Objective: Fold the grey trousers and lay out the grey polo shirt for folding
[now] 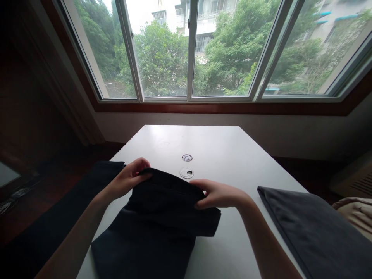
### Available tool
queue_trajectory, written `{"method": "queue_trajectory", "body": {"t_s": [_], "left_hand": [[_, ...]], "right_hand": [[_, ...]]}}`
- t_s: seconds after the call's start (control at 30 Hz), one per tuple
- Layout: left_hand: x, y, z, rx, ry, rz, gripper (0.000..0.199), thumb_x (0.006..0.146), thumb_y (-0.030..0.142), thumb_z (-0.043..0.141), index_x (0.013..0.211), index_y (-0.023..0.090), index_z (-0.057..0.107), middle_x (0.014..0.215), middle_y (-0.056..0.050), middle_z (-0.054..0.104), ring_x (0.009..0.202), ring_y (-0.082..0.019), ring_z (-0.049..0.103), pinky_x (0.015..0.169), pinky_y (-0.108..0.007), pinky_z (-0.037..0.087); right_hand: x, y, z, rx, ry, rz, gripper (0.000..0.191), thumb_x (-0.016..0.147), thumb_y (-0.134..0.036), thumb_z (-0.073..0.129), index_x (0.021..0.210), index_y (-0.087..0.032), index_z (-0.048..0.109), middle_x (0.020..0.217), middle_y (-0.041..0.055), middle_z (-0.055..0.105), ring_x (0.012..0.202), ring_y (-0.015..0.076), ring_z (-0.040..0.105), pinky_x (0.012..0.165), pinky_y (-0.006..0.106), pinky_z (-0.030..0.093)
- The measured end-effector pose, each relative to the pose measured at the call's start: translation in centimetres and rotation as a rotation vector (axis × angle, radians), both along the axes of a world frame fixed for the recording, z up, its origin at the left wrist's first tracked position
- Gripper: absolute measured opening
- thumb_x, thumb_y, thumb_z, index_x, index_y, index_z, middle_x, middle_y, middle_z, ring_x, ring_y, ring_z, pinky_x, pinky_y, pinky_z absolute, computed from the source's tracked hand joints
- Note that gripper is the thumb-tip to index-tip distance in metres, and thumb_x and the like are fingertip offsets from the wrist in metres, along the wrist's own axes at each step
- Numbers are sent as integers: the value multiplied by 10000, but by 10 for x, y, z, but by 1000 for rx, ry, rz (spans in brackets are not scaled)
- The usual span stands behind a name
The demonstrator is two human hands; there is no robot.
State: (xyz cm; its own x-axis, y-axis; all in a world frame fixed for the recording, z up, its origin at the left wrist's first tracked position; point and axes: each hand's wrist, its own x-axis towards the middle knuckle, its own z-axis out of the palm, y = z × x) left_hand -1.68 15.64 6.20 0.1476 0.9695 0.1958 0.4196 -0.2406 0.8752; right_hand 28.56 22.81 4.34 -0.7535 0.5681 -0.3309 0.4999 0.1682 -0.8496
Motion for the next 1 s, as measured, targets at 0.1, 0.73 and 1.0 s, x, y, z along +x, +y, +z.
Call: {"method": "queue_trajectory", "body": {"t_s": [0.1,0.73,1.0], "left_hand": [[-2,3,-2,-21,16,50,245,870,402,594,1026,212,599,859,-3,575,803,-156,536,711,-263,428],[-46,-12,-4,-402,426,-209,424,655,212,647,1071,270,590,1283,-27,460,1000,-193,536,745,-244,481],[-51,-9,-18,-483,502,-167,365,666,200,607,1021,250,541,945,-6,610,776,-175,570,592,-231,415]], "right_hand": [[0,7,-11,-46,-8,36,624,659,-292,763,1263,-236,616,1150,59,646,971,233,616,769,291,538],[3,19,-38,-73,-106,19,741,459,-270,860,1171,-237,660,1069,68,645,986,243,588,707,251,518],[-4,14,-43,-103,-140,50,793,425,-223,858,1184,-244,629,1080,50,640,917,212,614,676,235,522]]}}
